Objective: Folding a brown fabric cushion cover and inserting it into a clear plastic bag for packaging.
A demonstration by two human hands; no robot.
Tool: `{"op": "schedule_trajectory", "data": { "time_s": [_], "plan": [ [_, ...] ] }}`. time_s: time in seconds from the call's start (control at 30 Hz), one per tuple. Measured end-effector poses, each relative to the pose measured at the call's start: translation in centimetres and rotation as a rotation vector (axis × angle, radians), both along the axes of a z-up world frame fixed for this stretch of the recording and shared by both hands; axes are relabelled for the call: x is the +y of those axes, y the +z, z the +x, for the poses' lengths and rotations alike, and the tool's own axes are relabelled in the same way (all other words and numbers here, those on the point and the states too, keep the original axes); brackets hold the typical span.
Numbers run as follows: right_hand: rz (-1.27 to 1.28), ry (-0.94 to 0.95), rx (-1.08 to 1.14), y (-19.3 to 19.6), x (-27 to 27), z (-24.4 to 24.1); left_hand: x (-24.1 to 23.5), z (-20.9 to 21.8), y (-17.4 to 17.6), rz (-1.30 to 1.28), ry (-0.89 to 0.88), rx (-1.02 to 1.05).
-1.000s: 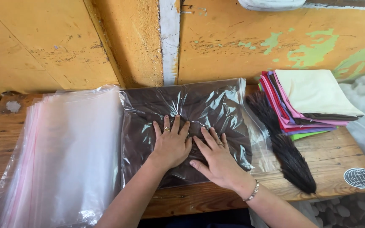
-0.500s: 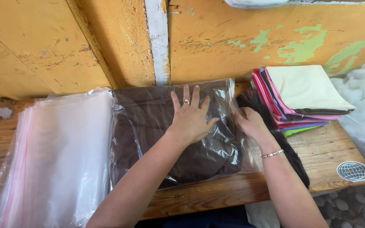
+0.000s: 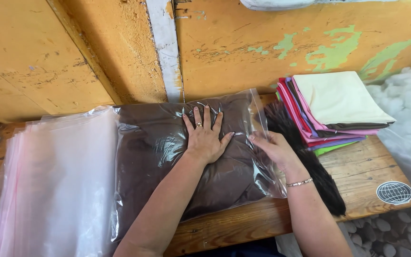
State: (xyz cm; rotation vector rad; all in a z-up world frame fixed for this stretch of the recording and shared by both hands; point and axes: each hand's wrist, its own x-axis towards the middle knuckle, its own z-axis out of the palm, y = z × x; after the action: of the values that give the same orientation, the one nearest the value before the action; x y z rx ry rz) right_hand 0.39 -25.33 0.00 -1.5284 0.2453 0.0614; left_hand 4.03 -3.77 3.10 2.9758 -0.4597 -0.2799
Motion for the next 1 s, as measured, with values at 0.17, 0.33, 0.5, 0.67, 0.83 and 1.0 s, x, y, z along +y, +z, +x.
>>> {"op": "schedule_trajectory", "data": {
  "time_s": [0.17, 0.33, 0.5, 0.67, 0.83, 1.0],
  "plan": [
    [0.000, 0.011, -0.043, 0.4, 0.3, -0.3, 0.3, 0.1, 0.8, -0.032, -0.001, 0.081],
    [0.158, 0.013, -0.048, -1.3, -1.5, -0.3, 0.1, 2.7, -2.0, -0.165, -0.008, -0.105],
    [0.364, 0.052, -0.047, -3.8, -2.2, 0.3, 0.7, 4.7, -4.6, -0.181, -0.077, -0.457],
    [0.563, -0.045, -0.020, -2.7, -0.9, -0.2, 1.1, 3.6, -0.1, -0.156, -0.089, -0.571],
    [0.855, 0.108, 0.065, 0.5, 2.5, -1.4, 0.6, 0.6, 7.4, -0.110, -0.047, -0.514],
    [1.022, 0.120, 0.165, -1.3, 4.6, -1.4, 0.3, 0.4, 10.1, -0.029, -0.030, -0.547]
  ]
}}
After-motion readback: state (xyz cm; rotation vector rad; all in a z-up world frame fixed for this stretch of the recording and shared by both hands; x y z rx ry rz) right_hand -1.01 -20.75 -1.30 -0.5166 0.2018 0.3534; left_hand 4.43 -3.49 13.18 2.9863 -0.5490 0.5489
